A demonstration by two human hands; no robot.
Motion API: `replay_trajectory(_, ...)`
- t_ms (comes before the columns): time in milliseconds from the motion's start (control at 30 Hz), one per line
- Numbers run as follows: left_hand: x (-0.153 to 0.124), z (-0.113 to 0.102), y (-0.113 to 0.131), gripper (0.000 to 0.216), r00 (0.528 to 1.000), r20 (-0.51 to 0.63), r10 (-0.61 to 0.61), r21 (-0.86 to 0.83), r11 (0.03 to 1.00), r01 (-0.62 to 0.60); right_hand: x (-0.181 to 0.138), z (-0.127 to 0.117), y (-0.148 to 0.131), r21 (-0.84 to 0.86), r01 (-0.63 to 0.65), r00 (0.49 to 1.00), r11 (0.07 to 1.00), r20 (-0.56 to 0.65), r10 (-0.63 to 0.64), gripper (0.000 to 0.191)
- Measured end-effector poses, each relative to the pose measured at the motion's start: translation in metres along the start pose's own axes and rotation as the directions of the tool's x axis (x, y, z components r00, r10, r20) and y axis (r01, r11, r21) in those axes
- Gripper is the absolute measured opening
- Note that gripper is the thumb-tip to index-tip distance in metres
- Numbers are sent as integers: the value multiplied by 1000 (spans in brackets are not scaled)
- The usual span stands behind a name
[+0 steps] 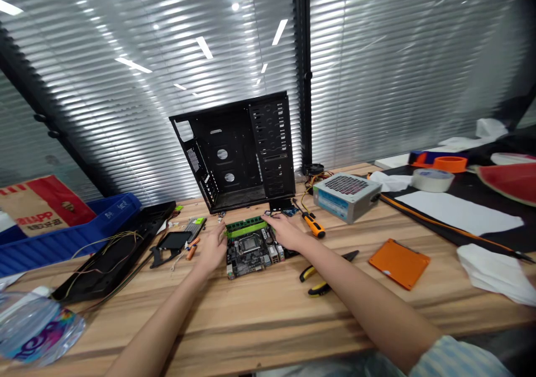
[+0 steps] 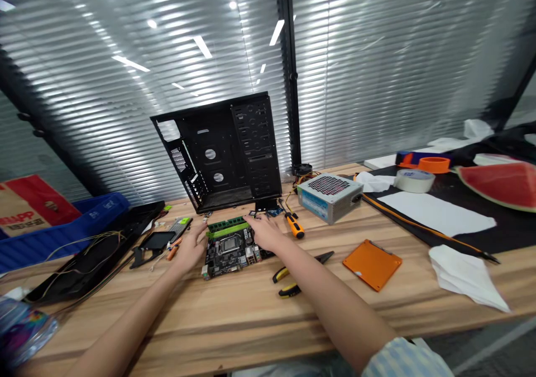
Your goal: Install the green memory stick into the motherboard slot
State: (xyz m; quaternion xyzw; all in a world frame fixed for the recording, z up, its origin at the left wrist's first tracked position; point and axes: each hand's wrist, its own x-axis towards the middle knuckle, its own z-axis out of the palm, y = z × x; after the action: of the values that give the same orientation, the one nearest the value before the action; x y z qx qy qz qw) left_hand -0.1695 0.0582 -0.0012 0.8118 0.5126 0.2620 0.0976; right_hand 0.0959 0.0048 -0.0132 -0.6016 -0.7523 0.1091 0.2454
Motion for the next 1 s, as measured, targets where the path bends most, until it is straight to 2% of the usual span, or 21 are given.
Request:
replay_trajectory(400, -2, -1, 4, 44, 999, -41, 18, 52, 999, -16, 2, 4, 4, -21, 22, 1000, 1000, -9, -22, 79)
replay_trajectory(700, -3, -2, 4, 43, 1000, -10, 25, 93, 995, -24, 4, 9, 7, -47, 83, 996, 995, -6, -84, 81)
replay_trajectory(867, -4, -3, 7, 44, 1000, -11, 14, 123, 992, -12, 5, 12, 10, -49, 113, 992, 992, -48, -116, 86)
replay_trajectory(1000, -5, -6, 10, 43, 999, 13, 44, 163, 986, -45, 5, 13, 11, -55, 110, 993, 992, -32, -112, 86)
